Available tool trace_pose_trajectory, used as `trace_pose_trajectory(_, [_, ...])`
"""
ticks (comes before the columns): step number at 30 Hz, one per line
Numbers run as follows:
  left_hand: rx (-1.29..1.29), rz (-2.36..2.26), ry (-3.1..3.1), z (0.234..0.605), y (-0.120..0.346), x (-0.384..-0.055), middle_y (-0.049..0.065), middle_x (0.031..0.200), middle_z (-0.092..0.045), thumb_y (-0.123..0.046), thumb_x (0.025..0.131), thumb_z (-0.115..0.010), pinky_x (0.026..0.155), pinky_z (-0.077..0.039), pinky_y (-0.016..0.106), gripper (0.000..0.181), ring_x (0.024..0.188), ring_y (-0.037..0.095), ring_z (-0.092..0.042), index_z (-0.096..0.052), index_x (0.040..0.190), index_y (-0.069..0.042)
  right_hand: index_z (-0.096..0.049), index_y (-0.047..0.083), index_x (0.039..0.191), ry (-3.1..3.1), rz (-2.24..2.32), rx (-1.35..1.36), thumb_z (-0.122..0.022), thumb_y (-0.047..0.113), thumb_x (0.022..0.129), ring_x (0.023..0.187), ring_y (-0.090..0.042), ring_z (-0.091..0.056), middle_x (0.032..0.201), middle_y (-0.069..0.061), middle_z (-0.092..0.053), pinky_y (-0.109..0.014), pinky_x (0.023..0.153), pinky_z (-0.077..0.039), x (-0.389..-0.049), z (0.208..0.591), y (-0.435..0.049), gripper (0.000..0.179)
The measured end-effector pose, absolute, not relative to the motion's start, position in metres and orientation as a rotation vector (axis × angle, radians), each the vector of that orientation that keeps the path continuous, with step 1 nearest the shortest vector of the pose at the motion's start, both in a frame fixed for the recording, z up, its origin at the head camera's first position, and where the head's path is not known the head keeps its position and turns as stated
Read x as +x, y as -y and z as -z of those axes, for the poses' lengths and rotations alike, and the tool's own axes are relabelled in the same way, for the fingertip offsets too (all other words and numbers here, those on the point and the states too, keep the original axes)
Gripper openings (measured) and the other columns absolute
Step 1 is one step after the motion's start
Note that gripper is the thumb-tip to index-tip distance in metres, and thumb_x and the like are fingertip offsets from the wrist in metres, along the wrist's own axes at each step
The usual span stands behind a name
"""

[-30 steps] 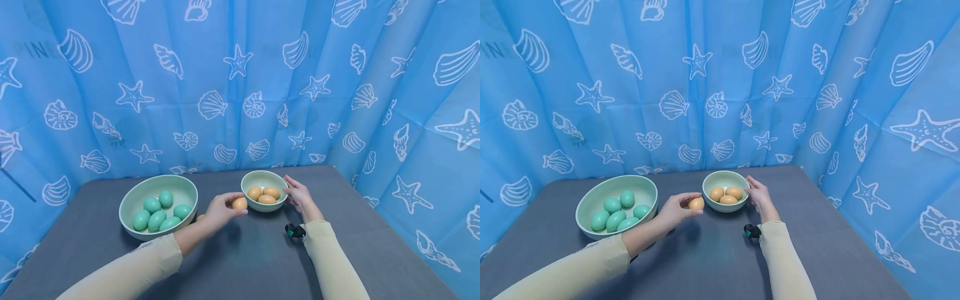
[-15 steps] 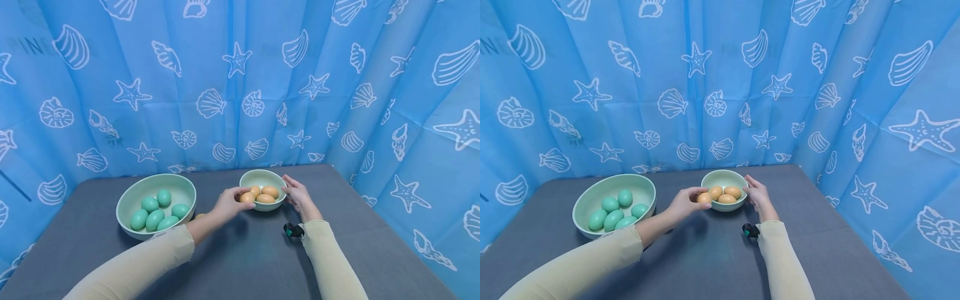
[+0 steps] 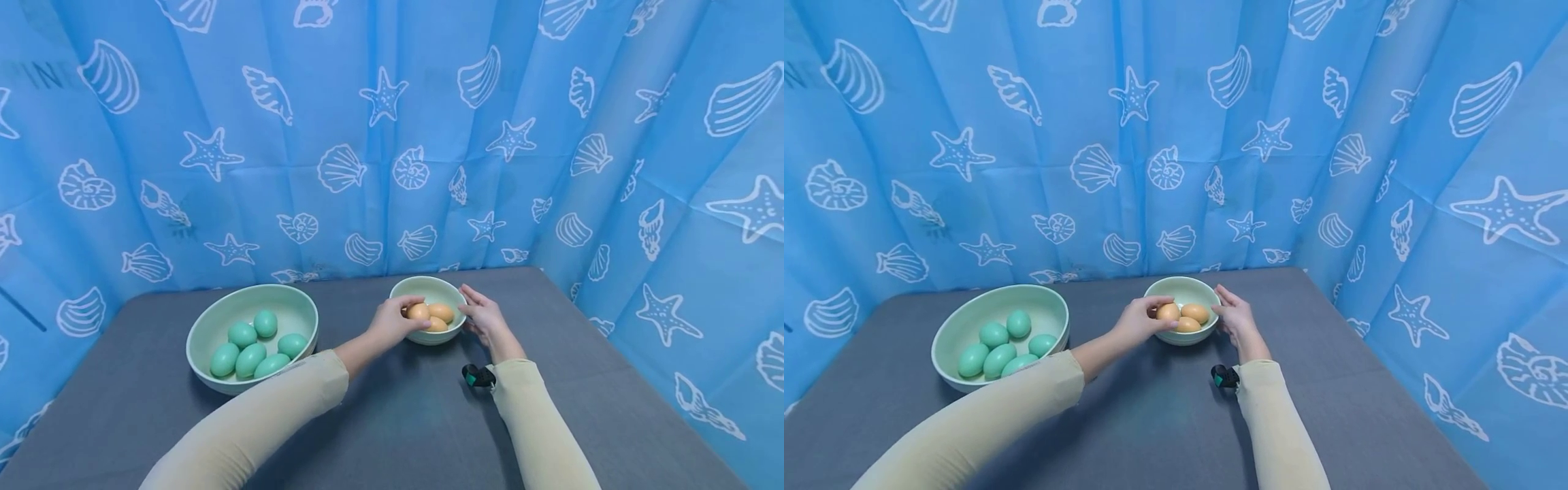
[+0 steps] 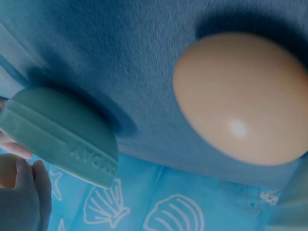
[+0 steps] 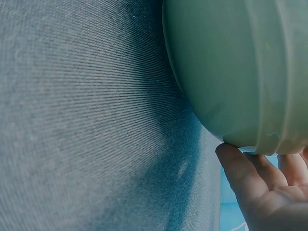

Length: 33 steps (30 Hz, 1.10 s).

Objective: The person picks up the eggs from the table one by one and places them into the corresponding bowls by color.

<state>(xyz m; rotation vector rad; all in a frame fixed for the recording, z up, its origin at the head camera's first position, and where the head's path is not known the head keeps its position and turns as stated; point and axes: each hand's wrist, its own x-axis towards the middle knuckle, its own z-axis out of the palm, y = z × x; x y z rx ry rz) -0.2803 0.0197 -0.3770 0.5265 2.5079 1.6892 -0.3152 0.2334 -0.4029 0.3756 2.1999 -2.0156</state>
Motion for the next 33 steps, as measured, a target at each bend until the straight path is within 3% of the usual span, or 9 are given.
trace_pose_trajectory(4, [0.536, -1.657, -2.493, 0.38, -0.031, -0.288, 0.016, 0.133, -0.065, -0.01, 0.087, -0.079, 0.093, -0.056, 0.04, 0.049, 0.112, 0.028, -0.064, -0.063, 0.132, 0.003, -0.026, 0.017, 0.16, -2.217, 1.994, 0.371, -0.047, 0.008, 0.106, 0.15, -0.029, -0.029, 0.164, -0.001, -0.026, -0.05, 0.115, -0.038, -0.314, 0.403, -0.235, 0.058])
trace_pose_trajectory(9, [0.573, -1.606, -2.458, 0.383, -0.05, -0.295, 0.016, 0.135, -0.064, -0.007, 0.087, -0.078, 0.101, -0.052, 0.042, 0.048, 0.119, 0.028, -0.061, -0.063, 0.132, 0.003, -0.025, 0.013, 0.16, -2.181, 2.051, 0.343, -0.046, 0.004, 0.105, 0.152, -0.031, -0.024, 0.164, -0.004, -0.024, -0.055, 0.118, -0.031, -0.314, 0.402, -0.236, 0.059])
trace_pose_trajectory(17, [0.516, -1.465, -2.526, 0.387, -0.07, -0.302, 0.01, 0.133, -0.066, -0.013, 0.086, -0.081, 0.096, -0.053, 0.035, 0.047, 0.117, 0.023, -0.061, -0.067, 0.131, -0.006, -0.026, 0.013, 0.16, -2.187, 2.057, 0.324, -0.046, 0.005, 0.106, 0.152, -0.031, -0.024, 0.164, -0.004, -0.025, -0.056, 0.118, -0.031, -0.312, 0.403, -0.235, 0.058])
trace_pose_trajectory(24, [0.469, -1.452, -2.412, 0.384, -0.077, -0.309, 0.011, 0.137, -0.062, -0.01, 0.089, -0.077, 0.089, -0.056, 0.034, 0.045, 0.11, 0.022, -0.06, -0.066, 0.133, -0.008, -0.026, 0.011, 0.16, -2.193, 2.057, 0.305, -0.046, 0.004, 0.106, 0.152, -0.032, -0.024, 0.165, -0.005, -0.024, -0.058, 0.118, -0.029, -0.312, 0.403, -0.235, 0.058])
trace_pose_trajectory(33, [0.55, -1.253, -2.492, 0.386, -0.075, -0.312, 0.009, 0.134, -0.065, -0.021, 0.093, -0.074, 0.095, -0.052, 0.036, 0.043, 0.111, 0.022, -0.06, -0.066, 0.133, -0.01, -0.026, 0.012, 0.16, -2.209, 2.048, 0.315, -0.044, 0.005, 0.106, 0.151, -0.031, -0.026, 0.164, -0.003, -0.025, -0.055, 0.117, -0.033, -0.312, 0.404, -0.235, 0.057])
